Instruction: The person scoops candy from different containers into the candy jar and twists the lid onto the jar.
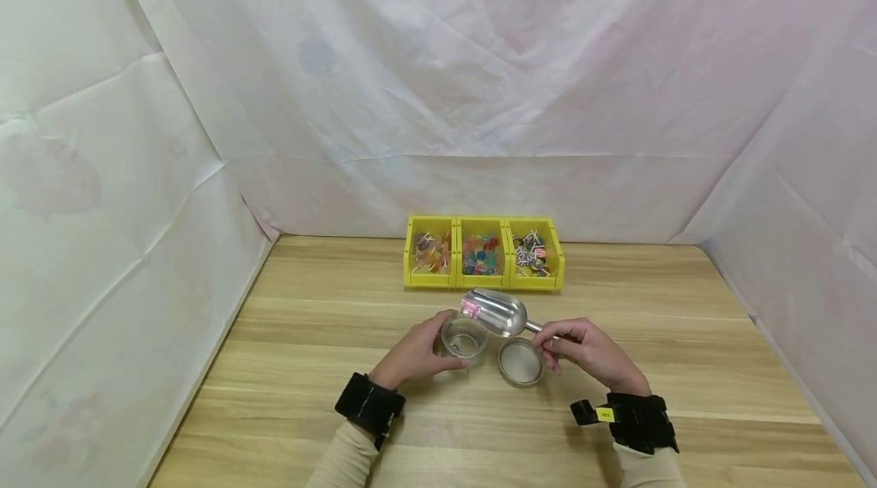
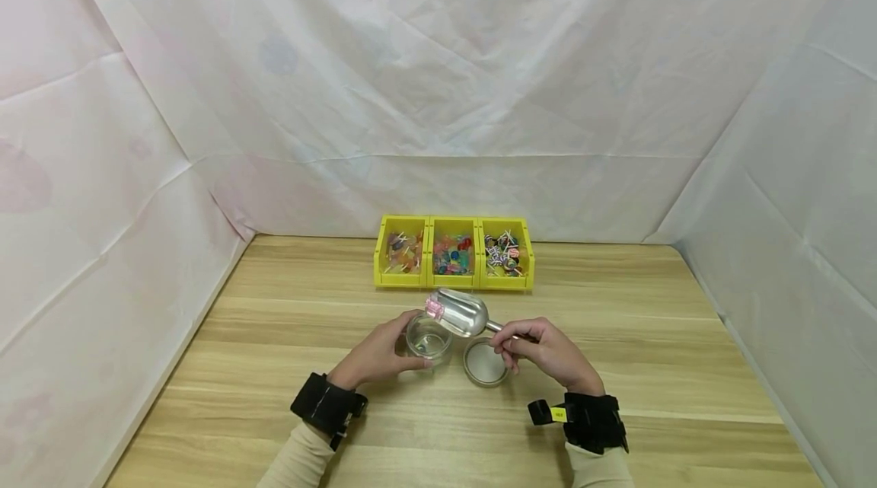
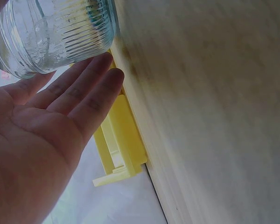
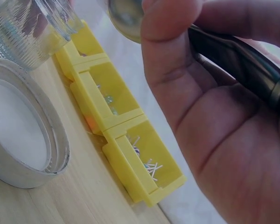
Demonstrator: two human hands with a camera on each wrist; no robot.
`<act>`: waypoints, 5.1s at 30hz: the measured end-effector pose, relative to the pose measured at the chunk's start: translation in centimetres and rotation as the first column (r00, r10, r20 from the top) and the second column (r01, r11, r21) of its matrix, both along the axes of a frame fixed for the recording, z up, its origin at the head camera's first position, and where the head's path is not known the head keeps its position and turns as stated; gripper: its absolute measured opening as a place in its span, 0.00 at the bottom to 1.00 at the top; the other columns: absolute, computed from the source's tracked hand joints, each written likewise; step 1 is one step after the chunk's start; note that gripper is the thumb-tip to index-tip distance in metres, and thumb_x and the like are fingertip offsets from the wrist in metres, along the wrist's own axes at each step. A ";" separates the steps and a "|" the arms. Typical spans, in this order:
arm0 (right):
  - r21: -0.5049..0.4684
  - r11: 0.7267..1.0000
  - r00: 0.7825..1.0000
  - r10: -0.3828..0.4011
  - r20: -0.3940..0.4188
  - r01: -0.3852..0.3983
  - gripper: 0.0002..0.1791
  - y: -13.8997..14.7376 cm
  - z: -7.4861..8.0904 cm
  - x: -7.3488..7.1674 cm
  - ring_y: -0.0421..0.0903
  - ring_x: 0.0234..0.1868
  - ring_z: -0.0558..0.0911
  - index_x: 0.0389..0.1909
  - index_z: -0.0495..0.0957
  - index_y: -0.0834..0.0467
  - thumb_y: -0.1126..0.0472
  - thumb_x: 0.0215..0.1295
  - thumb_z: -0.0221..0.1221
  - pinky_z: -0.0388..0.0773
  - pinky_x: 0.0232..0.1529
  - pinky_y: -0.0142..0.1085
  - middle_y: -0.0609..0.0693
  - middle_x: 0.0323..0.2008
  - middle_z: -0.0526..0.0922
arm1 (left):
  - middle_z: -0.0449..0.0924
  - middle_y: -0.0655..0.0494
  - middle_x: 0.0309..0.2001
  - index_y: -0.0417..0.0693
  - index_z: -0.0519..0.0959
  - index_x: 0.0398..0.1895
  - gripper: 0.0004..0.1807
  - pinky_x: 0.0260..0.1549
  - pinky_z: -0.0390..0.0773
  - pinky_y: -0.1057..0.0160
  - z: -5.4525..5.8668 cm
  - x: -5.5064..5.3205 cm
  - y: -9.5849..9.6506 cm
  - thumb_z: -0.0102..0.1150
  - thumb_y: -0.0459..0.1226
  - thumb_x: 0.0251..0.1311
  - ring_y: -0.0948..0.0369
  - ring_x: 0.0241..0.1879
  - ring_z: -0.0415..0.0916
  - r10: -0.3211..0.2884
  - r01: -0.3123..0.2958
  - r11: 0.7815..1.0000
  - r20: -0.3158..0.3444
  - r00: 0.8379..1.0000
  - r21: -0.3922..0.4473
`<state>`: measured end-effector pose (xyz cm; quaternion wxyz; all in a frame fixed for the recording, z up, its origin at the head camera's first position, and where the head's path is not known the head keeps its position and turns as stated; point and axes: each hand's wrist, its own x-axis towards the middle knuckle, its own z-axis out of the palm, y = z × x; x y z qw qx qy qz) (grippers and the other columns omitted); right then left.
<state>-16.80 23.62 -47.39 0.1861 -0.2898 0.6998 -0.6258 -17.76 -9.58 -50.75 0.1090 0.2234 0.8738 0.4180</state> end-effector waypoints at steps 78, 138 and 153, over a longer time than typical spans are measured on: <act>0.086 0.990 0.989 0.121 -0.087 -0.113 0.12 -0.1 0.6 0.1 0.53 0.30 0.80 0.46 0.82 0.64 0.69 0.76 0.48 0.84 0.32 0.42 0.71 0.34 0.77 | 0.75 0.59 0.63 0.57 0.64 0.71 0.43 0.63 0.71 0.52 -0.2 0.0 0.1 0.74 0.50 0.52 0.57 0.64 0.71 -0.010 0.011 1.000 -0.021 1.000 0.019; 0.171 0.976 0.986 -0.117 -0.121 0.137 0.12 -1.7 1.2 0.6 0.47 0.30 0.82 0.45 0.83 0.59 0.63 0.76 0.51 0.84 0.32 0.46 0.60 0.30 0.83 | 0.67 0.50 0.70 0.52 0.56 0.76 0.53 0.67 0.66 0.49 -0.3 0.0 0.0 0.71 0.58 0.52 0.53 0.69 0.64 -0.007 0.007 1.000 -0.027 1.000 -0.020; 0.135 0.974 0.982 -0.173 -0.073 0.181 0.12 -2.2 1.1 0.6 0.47 0.30 0.82 0.47 0.81 0.66 0.64 0.75 0.51 0.84 0.32 0.40 0.62 0.30 0.82 | 0.63 0.50 0.73 0.51 0.58 0.76 0.49 0.69 0.65 0.49 0.5 0.4 -0.2 0.69 0.56 0.55 0.52 0.71 0.61 0.003 -0.004 0.999 -0.040 0.999 -0.034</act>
